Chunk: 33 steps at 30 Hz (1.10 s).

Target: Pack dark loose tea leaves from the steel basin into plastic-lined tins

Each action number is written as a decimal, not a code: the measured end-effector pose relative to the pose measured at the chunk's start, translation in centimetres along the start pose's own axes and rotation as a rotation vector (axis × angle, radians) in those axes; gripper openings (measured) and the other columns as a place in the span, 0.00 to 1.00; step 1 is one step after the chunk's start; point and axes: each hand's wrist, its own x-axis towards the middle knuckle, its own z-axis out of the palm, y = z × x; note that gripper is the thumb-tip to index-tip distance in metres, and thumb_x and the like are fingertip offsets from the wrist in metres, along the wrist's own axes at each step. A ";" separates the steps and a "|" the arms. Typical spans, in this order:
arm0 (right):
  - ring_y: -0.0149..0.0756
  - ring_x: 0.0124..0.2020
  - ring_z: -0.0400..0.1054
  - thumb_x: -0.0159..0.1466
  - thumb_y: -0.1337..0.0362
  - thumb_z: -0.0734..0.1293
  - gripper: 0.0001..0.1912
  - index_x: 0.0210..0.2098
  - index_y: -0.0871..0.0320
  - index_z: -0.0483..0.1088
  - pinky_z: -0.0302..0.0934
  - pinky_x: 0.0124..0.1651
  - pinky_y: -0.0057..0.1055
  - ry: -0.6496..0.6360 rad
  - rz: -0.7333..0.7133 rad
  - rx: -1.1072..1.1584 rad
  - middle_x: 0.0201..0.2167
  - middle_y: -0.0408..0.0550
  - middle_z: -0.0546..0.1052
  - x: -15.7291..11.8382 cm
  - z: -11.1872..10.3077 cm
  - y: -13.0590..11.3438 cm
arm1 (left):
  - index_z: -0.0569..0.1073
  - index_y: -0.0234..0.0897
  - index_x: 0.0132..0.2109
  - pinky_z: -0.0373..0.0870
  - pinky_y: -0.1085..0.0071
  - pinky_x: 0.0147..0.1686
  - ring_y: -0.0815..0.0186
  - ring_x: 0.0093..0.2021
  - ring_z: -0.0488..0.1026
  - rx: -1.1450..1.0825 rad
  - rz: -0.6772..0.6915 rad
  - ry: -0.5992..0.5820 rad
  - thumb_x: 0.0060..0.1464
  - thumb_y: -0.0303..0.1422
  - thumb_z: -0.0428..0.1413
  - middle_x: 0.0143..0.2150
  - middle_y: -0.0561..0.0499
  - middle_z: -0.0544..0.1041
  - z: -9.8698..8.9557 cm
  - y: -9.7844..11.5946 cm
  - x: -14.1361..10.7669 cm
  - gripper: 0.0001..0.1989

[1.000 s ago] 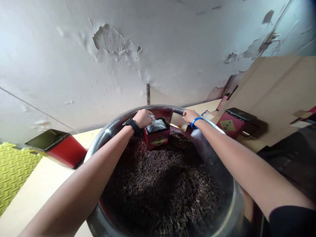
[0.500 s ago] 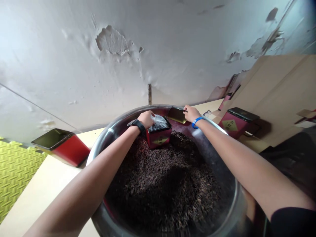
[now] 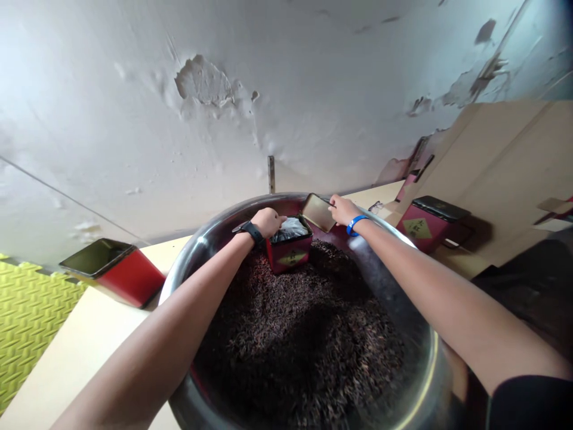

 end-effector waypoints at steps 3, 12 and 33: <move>0.28 0.15 0.62 0.61 0.63 0.56 0.12 0.43 0.58 0.62 0.54 0.25 0.25 0.006 0.007 -0.004 0.27 0.47 0.73 -0.1 -0.1 0.0 | 0.69 0.31 0.40 0.62 0.74 0.32 0.68 0.32 0.68 -0.016 0.025 0.027 0.48 0.34 0.53 0.34 0.47 0.73 0.0 -0.6 0.1 0.13; 0.32 0.24 0.65 0.59 0.64 0.58 0.09 0.39 0.57 0.64 0.53 0.29 0.26 0.082 -0.026 -0.043 0.29 0.48 0.73 -0.7 -0.8 -0.7 | 0.74 0.28 0.36 0.64 0.68 0.33 0.58 0.36 0.70 0.347 0.028 -0.030 0.43 0.33 0.57 0.33 0.39 0.74 -1.2 -0.6 -0.3 0.13; 0.38 0.39 0.67 0.61 0.65 0.55 0.17 0.48 0.58 0.63 0.56 0.40 0.29 0.297 -0.363 0.082 0.41 0.50 0.74 -2.3 -0.6 -3.6 | 0.75 0.34 0.38 0.62 0.71 0.42 0.65 0.40 0.67 0.194 0.234 0.279 0.46 0.25 0.45 0.43 0.45 0.69 0.4 -1.1 -0.3 0.16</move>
